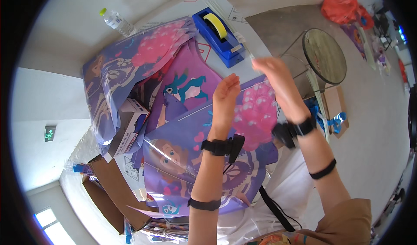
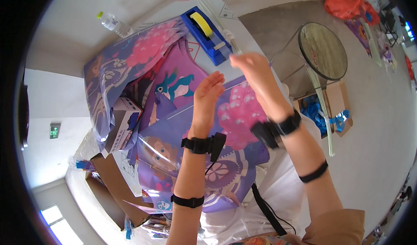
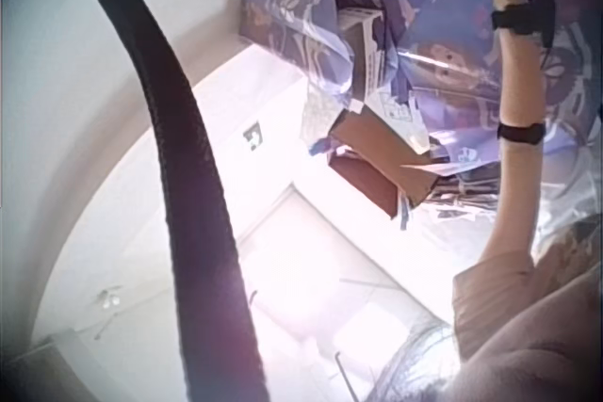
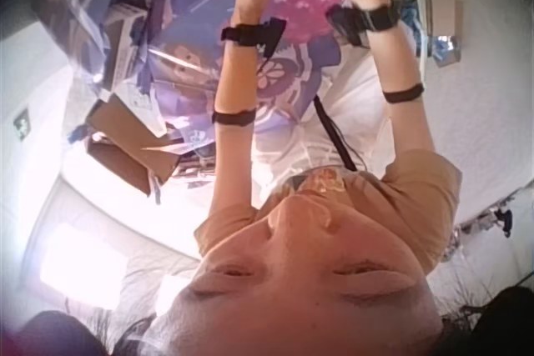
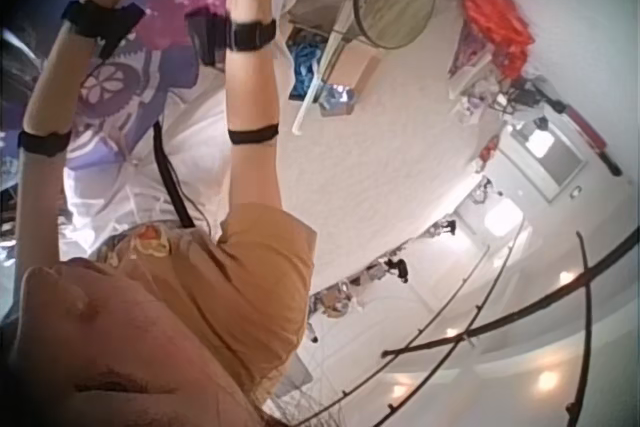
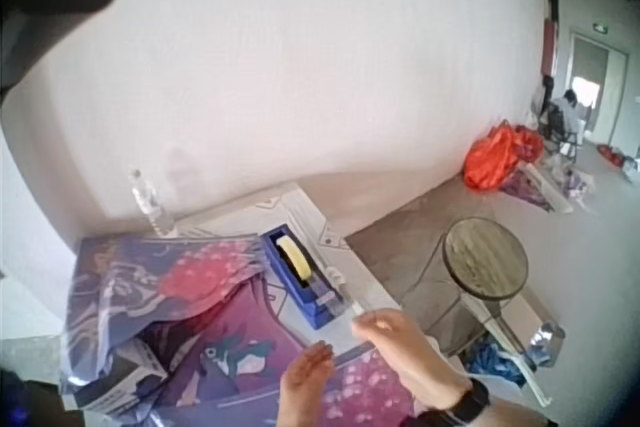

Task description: The recorder is assembling decorative kites by inserting support rods and securing them with tape.

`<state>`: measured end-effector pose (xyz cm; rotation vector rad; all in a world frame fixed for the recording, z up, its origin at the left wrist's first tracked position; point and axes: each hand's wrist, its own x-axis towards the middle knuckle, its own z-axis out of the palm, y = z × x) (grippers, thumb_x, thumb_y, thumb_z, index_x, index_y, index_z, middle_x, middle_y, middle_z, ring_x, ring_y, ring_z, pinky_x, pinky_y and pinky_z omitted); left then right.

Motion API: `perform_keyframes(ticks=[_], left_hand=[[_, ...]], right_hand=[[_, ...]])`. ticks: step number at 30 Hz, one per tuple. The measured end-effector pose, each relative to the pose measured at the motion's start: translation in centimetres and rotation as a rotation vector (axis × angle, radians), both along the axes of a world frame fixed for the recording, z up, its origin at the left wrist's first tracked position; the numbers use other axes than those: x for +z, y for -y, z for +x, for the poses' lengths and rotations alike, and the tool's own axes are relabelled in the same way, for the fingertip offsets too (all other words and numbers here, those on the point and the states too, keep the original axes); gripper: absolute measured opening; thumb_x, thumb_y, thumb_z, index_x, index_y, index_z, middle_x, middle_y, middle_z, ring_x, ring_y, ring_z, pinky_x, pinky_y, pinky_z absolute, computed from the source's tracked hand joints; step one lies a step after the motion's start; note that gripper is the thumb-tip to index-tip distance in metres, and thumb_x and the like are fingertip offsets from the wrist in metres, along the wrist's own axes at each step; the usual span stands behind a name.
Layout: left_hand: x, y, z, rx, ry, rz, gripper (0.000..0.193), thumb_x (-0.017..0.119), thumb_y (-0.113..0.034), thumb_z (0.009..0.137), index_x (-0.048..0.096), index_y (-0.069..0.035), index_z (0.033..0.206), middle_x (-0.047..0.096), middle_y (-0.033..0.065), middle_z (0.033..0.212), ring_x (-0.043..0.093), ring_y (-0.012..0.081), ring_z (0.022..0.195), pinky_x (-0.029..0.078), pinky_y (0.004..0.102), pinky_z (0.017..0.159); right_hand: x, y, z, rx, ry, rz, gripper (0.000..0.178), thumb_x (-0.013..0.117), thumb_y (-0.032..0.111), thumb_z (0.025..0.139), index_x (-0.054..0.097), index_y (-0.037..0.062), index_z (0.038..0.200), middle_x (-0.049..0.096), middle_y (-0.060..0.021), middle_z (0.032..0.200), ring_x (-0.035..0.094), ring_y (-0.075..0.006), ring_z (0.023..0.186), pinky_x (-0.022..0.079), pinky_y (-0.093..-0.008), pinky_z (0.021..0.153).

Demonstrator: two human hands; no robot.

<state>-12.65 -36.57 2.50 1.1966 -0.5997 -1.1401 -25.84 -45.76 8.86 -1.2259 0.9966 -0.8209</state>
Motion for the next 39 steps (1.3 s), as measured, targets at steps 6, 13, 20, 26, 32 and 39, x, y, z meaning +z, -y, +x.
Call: perform_keyframes(ticks=[6, 13, 20, 26, 32, 39], left_hand=[[0.9, 0.3, -0.3, -0.03, -0.042, 0.034, 0.036, 0.055, -0.008, 0.095, 0.054, 0.003, 0.13, 0.059, 0.0097, 0.125, 0.056, 0.0186, 0.117, 0.045, 0.0303, 0.097], [2.0, 2.3, -0.6, -0.03, -0.181, 0.005, 0.033, 0.054, -0.013, 0.097, 0.055, 0.003, 0.126, 0.06, 0.0101, 0.122, 0.057, 0.0191, 0.114, 0.047, 0.0321, 0.095], [2.4, 5.1, -0.7, 0.101, -0.336, 0.015, 0.03, 0.063, -0.026, 0.095, 0.062, 0.0, 0.109, 0.065, 0.0065, 0.102, 0.061, 0.0155, 0.095, 0.049, 0.0299, 0.08], [2.6, 6.5, -1.1, 0.258, -0.233, 0.116, 0.028, 0.073, -0.026, 0.087, 0.067, 0.0, 0.097, 0.066, 0.0032, 0.087, 0.061, 0.0114, 0.076, 0.047, 0.0251, 0.067], [1.9, 7.5, -1.0, 0.294, -0.001, 0.092, 0.022, 0.074, -0.022, 0.085, 0.07, 0.0, 0.087, 0.068, 0.0033, 0.078, 0.061, 0.0097, 0.068, 0.045, 0.0237, 0.058], [0.5, 5.8, 0.7, 0.305, 0.572, 0.167, 0.018, 0.071, -0.014, 0.084, 0.07, 0.003, 0.077, 0.064, 0.0024, 0.065, 0.055, 0.0072, 0.057, 0.041, 0.0233, 0.051]], right_hand=[[4.4, -12.9, -10.3, -0.07, -0.131, 0.044, 0.013, 0.062, 0.011, 0.094, 0.063, -0.0002, 0.1, 0.059, -0.001, 0.098, 0.056, -0.0085, 0.088, 0.045, -0.0236, 0.078], [5.0, -22.0, -19.0, -0.082, -0.176, 0.159, 0.005, 0.062, 0.007, 0.09, 0.061, 0.002, 0.089, 0.058, -0.0043, 0.106, 0.054, -0.0108, 0.094, 0.04, -0.0255, 0.086], [2.1, -22.7, -19.4, -0.08, -0.312, 0.147, 0.006, 0.063, 0.007, 0.089, 0.061, 0.0034, 0.085, 0.06, -0.0031, 0.098, 0.054, -0.0107, 0.091, 0.041, -0.0264, 0.084], [0.8, -23.1, -19.0, -0.074, -0.352, 0.15, 0.008, 0.065, 0.007, 0.088, 0.061, -0.0001, 0.087, 0.061, -0.0048, 0.096, 0.056, -0.0119, 0.087, 0.043, -0.025, 0.08], [0.4, -22.9, -18.8, -0.081, -0.345, 0.176, 0.009, 0.065, 0.007, 0.089, 0.06, -0.0011, 0.086, 0.061, -0.0056, 0.095, 0.057, -0.0129, 0.087, 0.043, -0.0251, 0.079], [1.6, -21.8, -18.7, -0.054, -0.413, 0.045, 0.006, 0.064, 0.003, 0.087, 0.059, -0.0007, 0.087, 0.061, -0.0078, 0.098, 0.057, -0.0161, 0.09, 0.043, -0.0272, 0.083]])
